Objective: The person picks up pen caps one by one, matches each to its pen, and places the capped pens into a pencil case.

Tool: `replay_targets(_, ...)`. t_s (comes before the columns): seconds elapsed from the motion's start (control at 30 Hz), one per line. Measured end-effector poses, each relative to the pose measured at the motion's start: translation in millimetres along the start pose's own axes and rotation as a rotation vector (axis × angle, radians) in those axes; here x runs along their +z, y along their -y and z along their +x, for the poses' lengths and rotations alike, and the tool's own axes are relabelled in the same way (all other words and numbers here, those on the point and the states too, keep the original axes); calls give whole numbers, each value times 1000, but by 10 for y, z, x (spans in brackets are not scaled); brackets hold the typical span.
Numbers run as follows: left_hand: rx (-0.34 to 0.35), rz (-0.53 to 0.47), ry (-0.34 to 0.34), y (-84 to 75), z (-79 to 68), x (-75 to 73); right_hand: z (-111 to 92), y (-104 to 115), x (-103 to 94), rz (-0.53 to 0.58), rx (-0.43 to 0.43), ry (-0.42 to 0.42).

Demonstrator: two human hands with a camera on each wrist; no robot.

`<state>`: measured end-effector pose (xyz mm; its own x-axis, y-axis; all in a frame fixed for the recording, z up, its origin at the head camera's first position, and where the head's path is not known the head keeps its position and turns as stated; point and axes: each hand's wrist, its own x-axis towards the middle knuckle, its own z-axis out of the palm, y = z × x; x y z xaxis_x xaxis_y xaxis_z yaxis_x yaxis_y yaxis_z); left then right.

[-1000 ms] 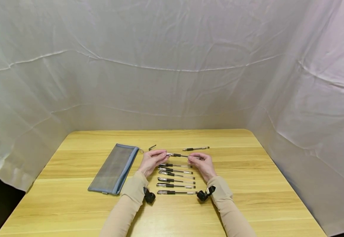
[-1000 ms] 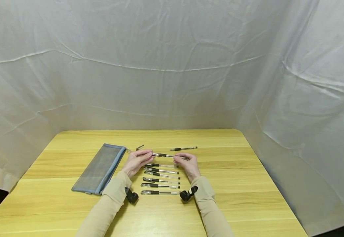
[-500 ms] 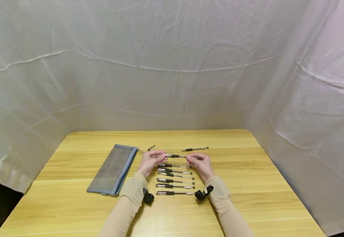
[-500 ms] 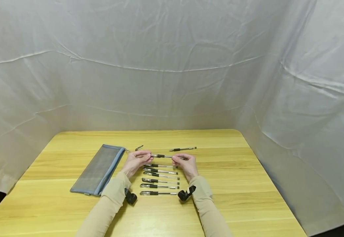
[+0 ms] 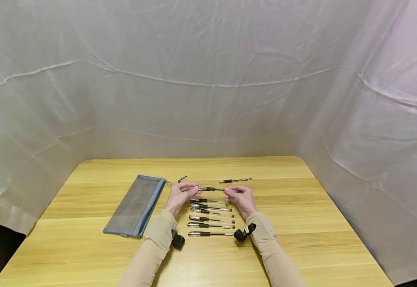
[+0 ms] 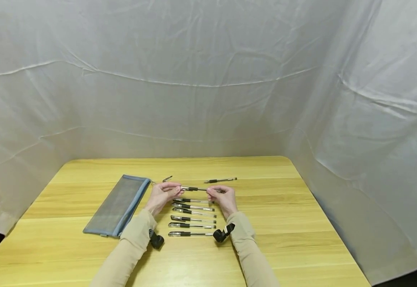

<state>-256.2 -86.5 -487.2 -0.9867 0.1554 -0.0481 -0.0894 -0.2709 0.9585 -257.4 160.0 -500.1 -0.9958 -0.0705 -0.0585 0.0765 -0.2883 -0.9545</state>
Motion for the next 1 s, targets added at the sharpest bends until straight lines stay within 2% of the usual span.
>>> replay_targets(0.17, 7, 1, 0, -6, -10, -18, 9, 17, 39, 1, 8, -14)
replay_targets(0.4, 34, 2, 19, 2, -15, -44, -1, 22, 49, 14, 17, 14)
replay_targets(0.63, 52, 2, 9, 4, -7, -33, -1, 22, 47, 20, 27, 15)
replay_targets(1.0, 153, 83, 34, -69, -75, 0, -12, 35, 53, 42, 59, 46)
